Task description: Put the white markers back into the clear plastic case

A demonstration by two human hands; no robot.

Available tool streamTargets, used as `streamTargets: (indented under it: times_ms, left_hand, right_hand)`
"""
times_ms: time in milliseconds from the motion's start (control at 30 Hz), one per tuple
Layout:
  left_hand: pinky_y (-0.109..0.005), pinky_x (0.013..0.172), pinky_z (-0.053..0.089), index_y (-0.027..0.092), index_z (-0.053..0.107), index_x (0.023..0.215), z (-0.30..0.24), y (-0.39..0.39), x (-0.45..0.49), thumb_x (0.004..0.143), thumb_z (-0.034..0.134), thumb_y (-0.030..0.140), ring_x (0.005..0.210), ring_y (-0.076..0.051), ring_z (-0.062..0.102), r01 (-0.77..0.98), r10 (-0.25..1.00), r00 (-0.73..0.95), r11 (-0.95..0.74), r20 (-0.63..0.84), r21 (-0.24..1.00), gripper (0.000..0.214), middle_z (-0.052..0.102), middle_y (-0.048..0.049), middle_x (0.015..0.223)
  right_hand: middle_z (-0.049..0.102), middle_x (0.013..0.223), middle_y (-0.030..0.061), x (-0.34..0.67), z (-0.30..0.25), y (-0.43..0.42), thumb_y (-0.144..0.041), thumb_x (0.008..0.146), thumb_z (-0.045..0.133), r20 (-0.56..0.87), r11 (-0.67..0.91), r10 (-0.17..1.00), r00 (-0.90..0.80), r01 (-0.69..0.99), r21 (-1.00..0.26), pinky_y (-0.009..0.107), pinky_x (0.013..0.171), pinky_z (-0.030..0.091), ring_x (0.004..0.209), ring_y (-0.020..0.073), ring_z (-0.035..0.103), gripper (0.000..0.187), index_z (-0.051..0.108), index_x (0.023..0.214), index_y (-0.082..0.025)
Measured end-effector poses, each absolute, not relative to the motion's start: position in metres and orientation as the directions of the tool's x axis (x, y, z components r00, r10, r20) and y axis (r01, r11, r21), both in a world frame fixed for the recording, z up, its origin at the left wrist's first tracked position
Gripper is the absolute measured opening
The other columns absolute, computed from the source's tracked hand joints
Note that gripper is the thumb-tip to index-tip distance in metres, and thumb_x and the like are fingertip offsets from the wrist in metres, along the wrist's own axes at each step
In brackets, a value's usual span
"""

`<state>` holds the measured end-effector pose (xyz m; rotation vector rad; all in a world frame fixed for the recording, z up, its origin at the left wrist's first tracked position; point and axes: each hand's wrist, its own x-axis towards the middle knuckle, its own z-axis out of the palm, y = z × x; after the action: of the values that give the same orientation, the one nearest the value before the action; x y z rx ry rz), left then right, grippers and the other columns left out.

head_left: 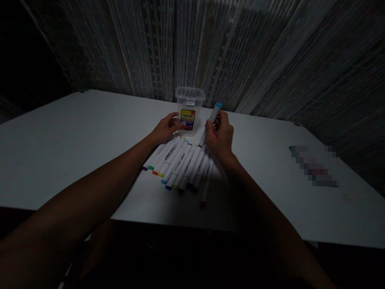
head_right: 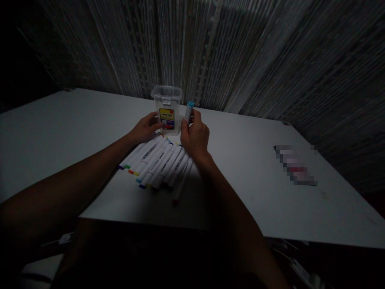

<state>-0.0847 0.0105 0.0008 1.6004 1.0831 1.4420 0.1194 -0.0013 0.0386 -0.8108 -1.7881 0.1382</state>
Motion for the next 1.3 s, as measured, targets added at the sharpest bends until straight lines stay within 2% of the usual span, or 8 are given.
streamTargets:
  times_ms: [433, 667, 1000, 1300]
  left_hand:
    - [-0.042, 0.090, 0.045, 0.014, 0.048, 0.108, -0.0012, 0.0116, -0.0843, 0.065, 0.071, 0.041, 0.095, -0.024, 0.060, 0.099, 0.920, 0.017, -0.391, 0.392, 0.915, 0.056, 0.064, -0.0124, 0.104]
    - [-0.043, 0.090, 0.044, 0.011, 0.048, 0.109, -0.0009, 0.0119, -0.0853, 0.063, 0.072, 0.042, 0.100, -0.026, 0.058, 0.093, 0.922, 0.030, -0.386, 0.385, 0.918, 0.060, 0.062, -0.0147, 0.104]
    - [-0.042, 0.090, 0.044, 0.013, 0.049, 0.107, -0.0020, 0.0129, -0.0851, 0.063, 0.071, 0.043, 0.098, -0.025, 0.059, 0.089, 0.918, 0.024, -0.396, 0.396, 0.914, 0.058, 0.063, -0.0128, 0.103]
    - [-0.043, 0.089, 0.045, 0.014, 0.048, 0.110, -0.0008, 0.0114, -0.0858, 0.064, 0.071, 0.042, 0.099, -0.026, 0.059, 0.117, 0.920, 0.030, -0.391, 0.390, 0.913, 0.059, 0.062, -0.0129, 0.106]
  right_hand:
    - [0.060, 0.073, 0.0003, 0.1188, 0.0389, -0.0016, -0.031, 0.084, 0.043, 0.797, 0.758, 0.585, -0.151, 0.452, -0.471, 0.026, 0.055, 0.042, 0.057, 0.0136, 0.053, 0.023, 0.047, 0.104, -0.021]
    - [0.060, 0.073, 0.0007, 0.1192, 0.0393, -0.0014, -0.032, 0.085, 0.042, 0.795, 0.756, 0.588, -0.153, 0.455, -0.471, 0.026, 0.055, 0.042, 0.059, 0.0146, 0.055, 0.024, 0.046, 0.105, -0.021]
    - [0.061, 0.077, 0.0018, 0.1187, 0.0387, -0.0019, -0.032, 0.084, 0.043, 0.796, 0.758, 0.586, -0.150, 0.449, -0.474, 0.027, 0.057, 0.042, 0.061, 0.0155, 0.055, 0.025, 0.046, 0.106, -0.022]
    - [0.059, 0.072, -0.0003, 0.1190, 0.0399, -0.0026, -0.032, 0.084, 0.043, 0.791, 0.749, 0.594, -0.147, 0.460, -0.478, 0.026, 0.055, 0.042, 0.059, 0.0142, 0.055, 0.026, 0.047, 0.108, -0.022]
